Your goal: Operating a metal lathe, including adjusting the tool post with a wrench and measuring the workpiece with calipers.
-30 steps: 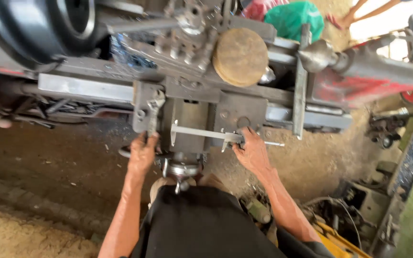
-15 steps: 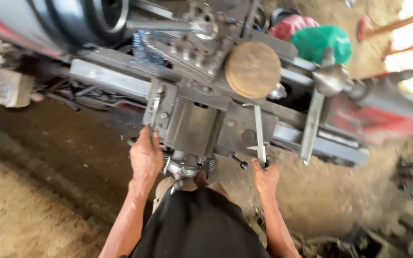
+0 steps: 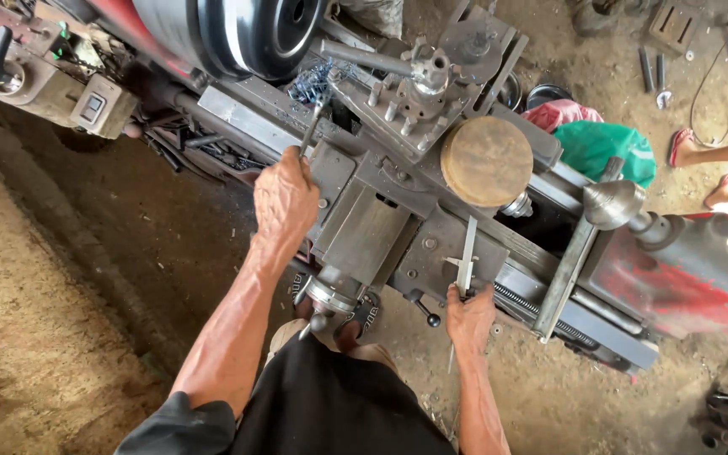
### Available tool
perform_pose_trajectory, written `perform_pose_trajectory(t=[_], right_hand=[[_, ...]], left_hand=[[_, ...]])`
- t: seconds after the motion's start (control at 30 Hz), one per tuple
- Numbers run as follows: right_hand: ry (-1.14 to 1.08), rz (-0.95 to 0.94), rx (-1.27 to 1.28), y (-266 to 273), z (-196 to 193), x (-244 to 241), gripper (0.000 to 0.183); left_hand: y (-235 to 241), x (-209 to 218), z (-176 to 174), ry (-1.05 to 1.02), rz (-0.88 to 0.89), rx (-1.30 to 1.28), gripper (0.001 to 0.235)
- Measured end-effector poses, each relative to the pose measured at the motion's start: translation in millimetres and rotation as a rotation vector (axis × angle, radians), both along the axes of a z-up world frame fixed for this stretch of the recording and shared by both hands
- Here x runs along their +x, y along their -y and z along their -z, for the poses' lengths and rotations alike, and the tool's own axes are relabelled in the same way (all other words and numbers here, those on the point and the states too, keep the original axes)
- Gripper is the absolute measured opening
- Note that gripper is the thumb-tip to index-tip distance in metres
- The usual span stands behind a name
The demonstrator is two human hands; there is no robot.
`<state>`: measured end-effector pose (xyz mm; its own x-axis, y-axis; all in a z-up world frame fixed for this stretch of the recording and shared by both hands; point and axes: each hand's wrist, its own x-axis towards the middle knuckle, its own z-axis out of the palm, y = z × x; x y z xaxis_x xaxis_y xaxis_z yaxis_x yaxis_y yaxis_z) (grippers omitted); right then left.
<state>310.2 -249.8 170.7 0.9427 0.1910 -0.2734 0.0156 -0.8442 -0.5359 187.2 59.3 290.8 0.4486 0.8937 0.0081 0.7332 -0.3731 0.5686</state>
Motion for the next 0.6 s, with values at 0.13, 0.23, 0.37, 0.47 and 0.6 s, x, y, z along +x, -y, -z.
perform_pose_trajectory(t=[0.13, 0.23, 0.37, 0.47, 0.6], right_hand=[[0.024, -0.106, -0.053, 16, 13, 10, 0.039], [0.024, -0.115, -0.164, 16, 24, 16, 0.045], [0.013, -0.125, -0.133, 18, 15, 17, 0.043], [-0.085, -0.178, -0.17, 8, 5, 20, 0.047], [-0.06, -0.199, -0.134, 12, 11, 21, 0.044]], left_hand=[[2, 5, -15, 0.055, -0.001, 0.001, 0.02], [5, 18, -7, 0.11, -0.072, 0.021, 0.02], [-15, 8, -3, 0.088, -0.057, 0.119, 0.02], [-72, 13, -6, 0.252, 0.051, 0.368, 0.013], [-110, 28, -63, 0.257, 0.24, 0.535, 0.008]])
